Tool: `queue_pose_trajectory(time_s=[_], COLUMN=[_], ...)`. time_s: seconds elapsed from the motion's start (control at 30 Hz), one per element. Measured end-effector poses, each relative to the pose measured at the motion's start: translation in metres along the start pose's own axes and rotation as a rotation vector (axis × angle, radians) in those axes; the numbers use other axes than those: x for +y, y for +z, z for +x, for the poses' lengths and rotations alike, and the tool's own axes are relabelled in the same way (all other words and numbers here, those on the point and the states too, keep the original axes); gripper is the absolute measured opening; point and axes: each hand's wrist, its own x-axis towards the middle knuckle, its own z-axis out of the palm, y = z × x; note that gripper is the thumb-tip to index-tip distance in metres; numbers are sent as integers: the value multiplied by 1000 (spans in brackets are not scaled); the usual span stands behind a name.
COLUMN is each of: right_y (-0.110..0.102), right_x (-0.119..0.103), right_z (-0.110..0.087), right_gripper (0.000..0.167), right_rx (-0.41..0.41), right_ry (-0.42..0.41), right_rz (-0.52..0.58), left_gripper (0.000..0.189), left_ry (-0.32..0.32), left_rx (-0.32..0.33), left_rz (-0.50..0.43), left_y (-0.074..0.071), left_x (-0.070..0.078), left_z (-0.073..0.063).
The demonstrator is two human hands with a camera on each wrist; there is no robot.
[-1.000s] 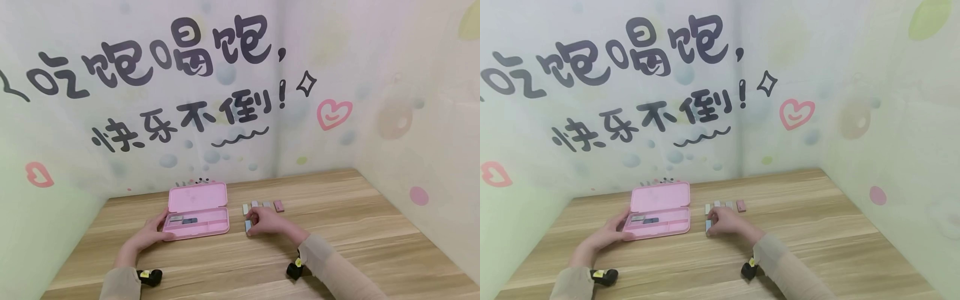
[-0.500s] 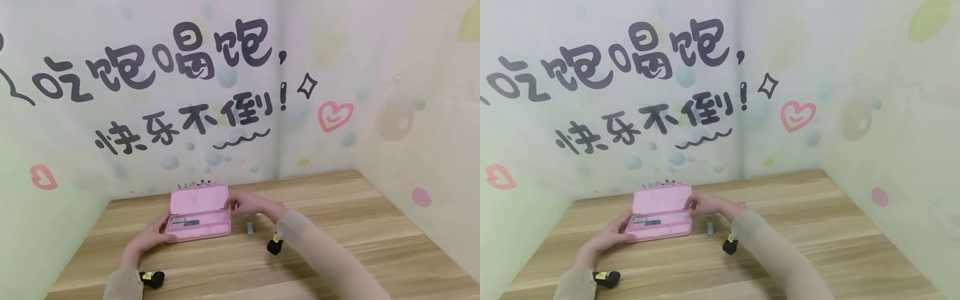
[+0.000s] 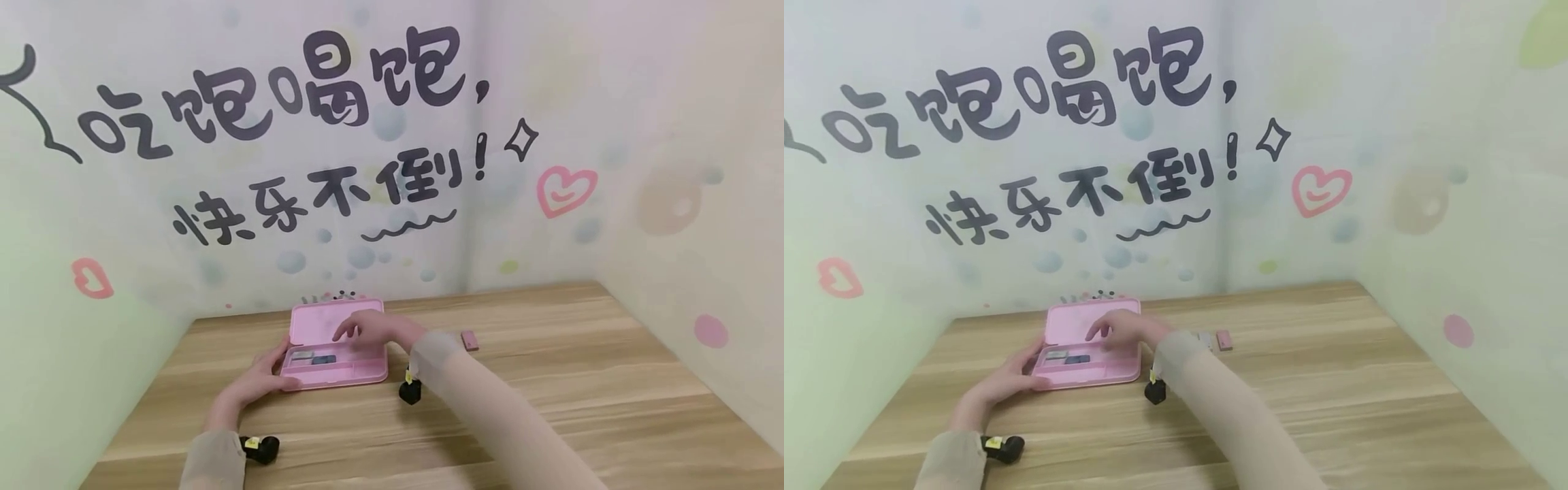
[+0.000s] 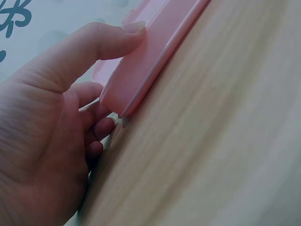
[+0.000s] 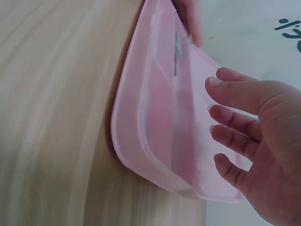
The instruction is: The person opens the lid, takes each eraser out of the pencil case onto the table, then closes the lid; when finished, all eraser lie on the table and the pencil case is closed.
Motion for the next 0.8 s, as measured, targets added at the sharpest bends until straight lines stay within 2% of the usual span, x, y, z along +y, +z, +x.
queue_pose_trajectory(time_s=[0.33, 0.47, 0.8], right_y=[14, 20, 28], right_x=[-11, -14, -16], right_z=[18, 21, 31], right_gripper=[47, 47, 63], right_rx=[22, 25, 5], right_ry=[7, 29, 56], right_rz=[-129, -141, -174], left_gripper=[107, 107, 108], left_ry=[23, 19, 13], left_rx=[-1, 2, 10], left_rz=[6, 6, -2], left_y=[-1, 0, -1], left_x=[2, 3, -1], left_z=[-1, -1, 1])
